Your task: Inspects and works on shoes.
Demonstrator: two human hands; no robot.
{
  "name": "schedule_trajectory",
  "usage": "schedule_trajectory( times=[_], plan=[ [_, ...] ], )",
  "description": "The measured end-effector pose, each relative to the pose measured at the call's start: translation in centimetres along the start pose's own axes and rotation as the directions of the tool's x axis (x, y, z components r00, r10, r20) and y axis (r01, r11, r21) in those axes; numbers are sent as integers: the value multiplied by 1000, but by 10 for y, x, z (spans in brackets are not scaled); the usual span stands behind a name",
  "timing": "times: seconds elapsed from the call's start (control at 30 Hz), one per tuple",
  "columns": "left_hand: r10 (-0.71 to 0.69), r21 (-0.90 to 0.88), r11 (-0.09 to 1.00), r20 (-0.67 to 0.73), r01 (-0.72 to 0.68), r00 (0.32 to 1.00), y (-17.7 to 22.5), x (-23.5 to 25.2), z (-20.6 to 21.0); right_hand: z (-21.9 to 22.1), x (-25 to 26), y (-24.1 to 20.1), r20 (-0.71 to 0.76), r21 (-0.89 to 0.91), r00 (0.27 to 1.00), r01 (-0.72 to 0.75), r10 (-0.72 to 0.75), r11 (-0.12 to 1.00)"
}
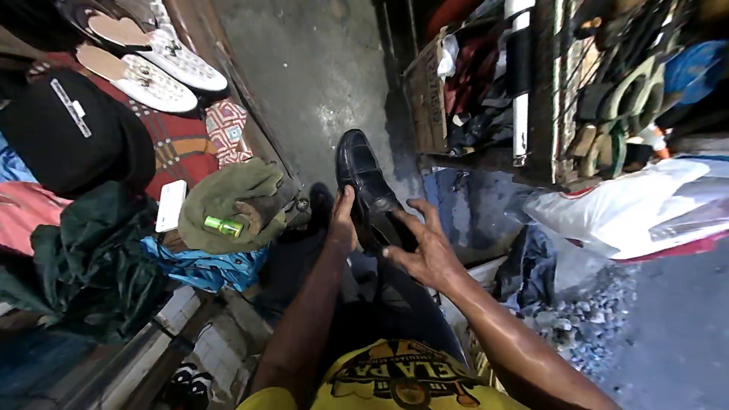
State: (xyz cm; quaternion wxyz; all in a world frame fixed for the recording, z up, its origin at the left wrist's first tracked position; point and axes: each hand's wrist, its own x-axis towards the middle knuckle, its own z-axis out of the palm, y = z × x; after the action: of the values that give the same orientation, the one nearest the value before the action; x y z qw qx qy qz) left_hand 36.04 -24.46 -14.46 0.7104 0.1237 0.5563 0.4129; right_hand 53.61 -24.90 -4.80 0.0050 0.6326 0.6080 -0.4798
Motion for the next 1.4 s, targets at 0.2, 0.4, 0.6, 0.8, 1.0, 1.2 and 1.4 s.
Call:
schedule_trajectory(
  times=[0.2, 0.4, 0.6, 0.8, 1.0, 1.2, 1.4],
  plan=[
    [9, 96, 995, -28, -7, 1000, 1, 8, 0, 22, -6, 8, -151, 30, 988, 22, -17, 999],
    [-42, 141, 989, -43, 48, 998, 0, 10, -7, 47, 3, 0, -279, 82, 960, 62, -37, 995],
    [-148, 119, 981, -35, 151, 988, -13, 13, 1, 67, 28, 6, -383, 60, 921, 98, -67, 993],
    [-201, 73, 976, -31, 203, 979, -20, 14, -2, 67, 29, 9, -364, 103, 931, 67, -25, 992],
    [-262, 116, 958, -15, 262, 965, -28, 13, -4, 58, 30, 13, -124, 144, 992, 17, 1, 989],
    [-77, -47, 996, 47, 80, 996, -33, 25, -14, 34, 7, 14, -222, 244, 975, 35, 21, 969],
    [-18, 91, 996, -27, 21, 999, -28, 18, -8, 36, 18, 5, -88, 342, 955, -237, 282, 909]
  ],
)
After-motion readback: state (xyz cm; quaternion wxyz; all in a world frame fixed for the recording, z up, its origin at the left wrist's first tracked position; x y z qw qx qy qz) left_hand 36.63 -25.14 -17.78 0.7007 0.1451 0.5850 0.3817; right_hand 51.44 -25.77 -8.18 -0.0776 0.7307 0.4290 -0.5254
